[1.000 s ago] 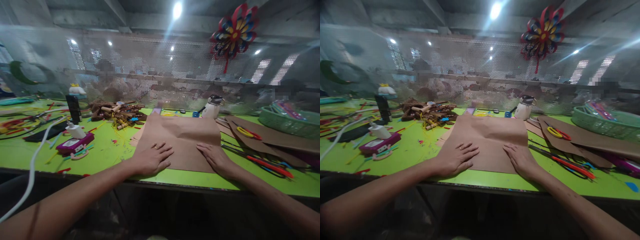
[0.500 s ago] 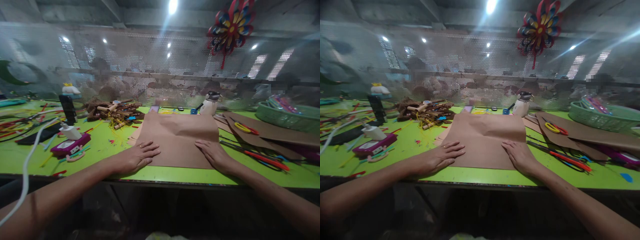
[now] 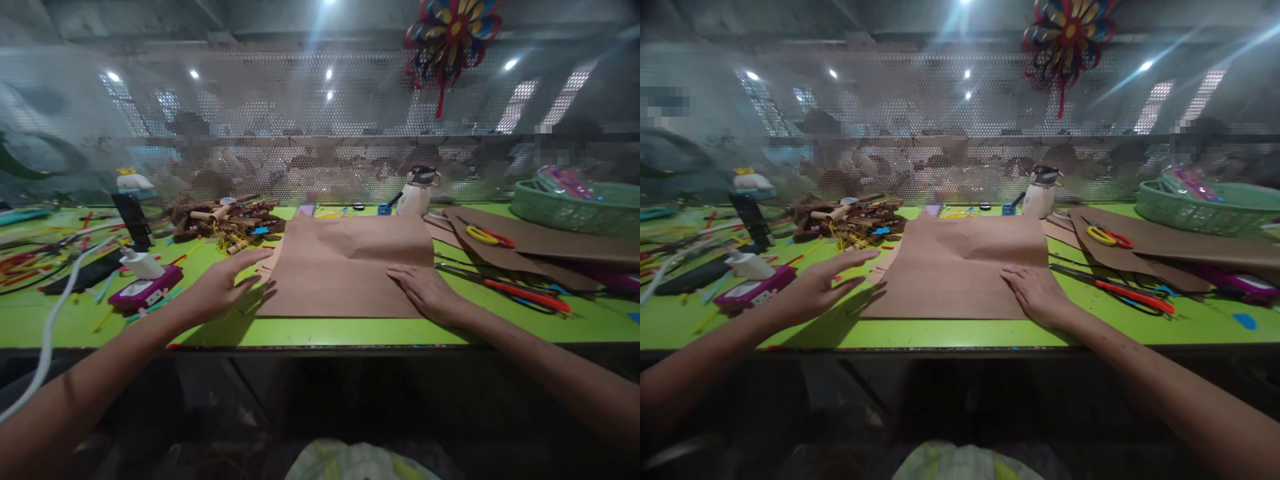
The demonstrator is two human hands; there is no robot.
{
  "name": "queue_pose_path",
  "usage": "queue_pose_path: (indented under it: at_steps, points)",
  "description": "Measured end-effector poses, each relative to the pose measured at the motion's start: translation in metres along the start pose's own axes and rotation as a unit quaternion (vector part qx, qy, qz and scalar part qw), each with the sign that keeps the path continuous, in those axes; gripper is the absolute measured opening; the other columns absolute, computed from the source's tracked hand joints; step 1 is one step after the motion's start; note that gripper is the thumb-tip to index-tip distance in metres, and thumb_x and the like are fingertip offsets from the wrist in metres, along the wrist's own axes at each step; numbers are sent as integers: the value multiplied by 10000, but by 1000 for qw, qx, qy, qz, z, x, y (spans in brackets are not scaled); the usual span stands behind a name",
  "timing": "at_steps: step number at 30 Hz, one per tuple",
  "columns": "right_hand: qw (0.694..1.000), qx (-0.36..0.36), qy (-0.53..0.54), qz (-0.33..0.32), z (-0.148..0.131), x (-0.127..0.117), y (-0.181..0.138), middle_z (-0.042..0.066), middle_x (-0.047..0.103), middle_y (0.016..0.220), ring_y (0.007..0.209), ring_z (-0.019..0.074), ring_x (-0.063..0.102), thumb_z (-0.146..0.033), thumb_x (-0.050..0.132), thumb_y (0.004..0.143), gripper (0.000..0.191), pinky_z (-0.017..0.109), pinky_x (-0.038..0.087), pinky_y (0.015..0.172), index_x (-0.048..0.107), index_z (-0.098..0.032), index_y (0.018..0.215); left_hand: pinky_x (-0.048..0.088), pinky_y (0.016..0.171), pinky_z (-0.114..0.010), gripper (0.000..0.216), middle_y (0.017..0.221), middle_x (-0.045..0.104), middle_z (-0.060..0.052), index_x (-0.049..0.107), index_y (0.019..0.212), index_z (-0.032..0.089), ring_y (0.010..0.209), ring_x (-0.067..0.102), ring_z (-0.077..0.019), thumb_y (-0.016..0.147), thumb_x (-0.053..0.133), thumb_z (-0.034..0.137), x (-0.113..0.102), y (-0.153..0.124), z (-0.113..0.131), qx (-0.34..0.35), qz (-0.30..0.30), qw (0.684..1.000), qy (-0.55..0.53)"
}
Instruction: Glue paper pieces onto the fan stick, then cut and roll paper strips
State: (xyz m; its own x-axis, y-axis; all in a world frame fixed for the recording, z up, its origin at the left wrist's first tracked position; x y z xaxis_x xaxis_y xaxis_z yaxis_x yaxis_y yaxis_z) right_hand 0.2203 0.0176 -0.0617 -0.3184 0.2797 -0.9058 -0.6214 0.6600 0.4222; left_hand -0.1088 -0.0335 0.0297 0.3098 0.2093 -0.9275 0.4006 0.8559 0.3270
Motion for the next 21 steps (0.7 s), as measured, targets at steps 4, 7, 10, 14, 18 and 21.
queue_pose_path:
  at_steps: [4, 7, 10, 14, 18, 21]
  points:
    - [1000, 0, 0, 0, 0, 0, 0, 96, 570, 1249, 1165, 227, 509, -247, 313, 913, 392, 457, 397, 987, 525, -190, 1238, 398, 991, -378, 572, 1320, 517, -68, 414, 1338, 219, 1187, 489, -237, 889, 289, 551, 28, 5, 55, -5, -60, 997, -37]
    - [1000, 3, 2, 1, 0, 0, 0, 100, 568, 1250, 1165, 215, 510, -242, 297, 919, 393, 444, 394, 995, 526, -178, 1231, 309, 1066, -384, 681, 1450, 340, -79, 335, 1389, 199, 1327, 309, -247, 852, 329, 617, 64, -12, 105, 82, -165, 983, -5]
    - [1000, 3, -1, -5, 1, 2, 0, 104, 562, 1256, 1176, 212, 500, -247, 292, 923, 394, 439, 383, 1006, 521, -166, 1233, 283, 1078, -416, 750, 1473, 272, -113, 293, 1407, 164, 1356, 238, -265, 835, 316, 649, 76, -33, 111, 62, -171, 982, 42]
    - [1000, 0, -6, -8, 3, 4, -1, 101, 554, 1264, 1179, 209, 495, -239, 285, 924, 400, 439, 376, 1011, 508, -165, 1247, 319, 1052, -462, 782, 1453, 308, -132, 324, 1393, 163, 1328, 293, -307, 799, 370, 671, 67, -57, 84, 19, -133, 987, 89]
    - [1000, 2, -14, -10, 3, 5, -1, 105, 557, 1257, 1184, 203, 489, -242, 278, 928, 405, 424, 369, 1019, 509, -152, 1247, 360, 1034, -458, 755, 1416, 372, -149, 410, 1343, 141, 1290, 363, -314, 793, 401, 658, 55, -73, 60, -4, -93, 987, 132]
    - [1000, -1, -15, -8, 2, 5, 0, 108, 558, 1257, 1186, 203, 486, -232, 291, 921, 402, 425, 368, 1018, 505, -149, 1251, 383, 1019, -455, 723, 1359, 452, -166, 479, 1286, 115, 1234, 439, -315, 802, 396, 646, 49, -78, 49, -25, -55, 984, 167]
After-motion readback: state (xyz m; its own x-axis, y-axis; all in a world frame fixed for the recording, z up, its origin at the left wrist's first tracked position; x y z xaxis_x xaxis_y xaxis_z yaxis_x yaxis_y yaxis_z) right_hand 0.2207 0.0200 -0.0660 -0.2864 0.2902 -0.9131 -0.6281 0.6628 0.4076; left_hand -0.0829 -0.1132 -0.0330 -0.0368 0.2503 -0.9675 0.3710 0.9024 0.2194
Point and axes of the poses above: each hand's wrist, its own y-axis towards the middle knuckle, its own x-axis out of the palm, z = x × y, the point moved 7 cm from there along y, towards the middle knuckle
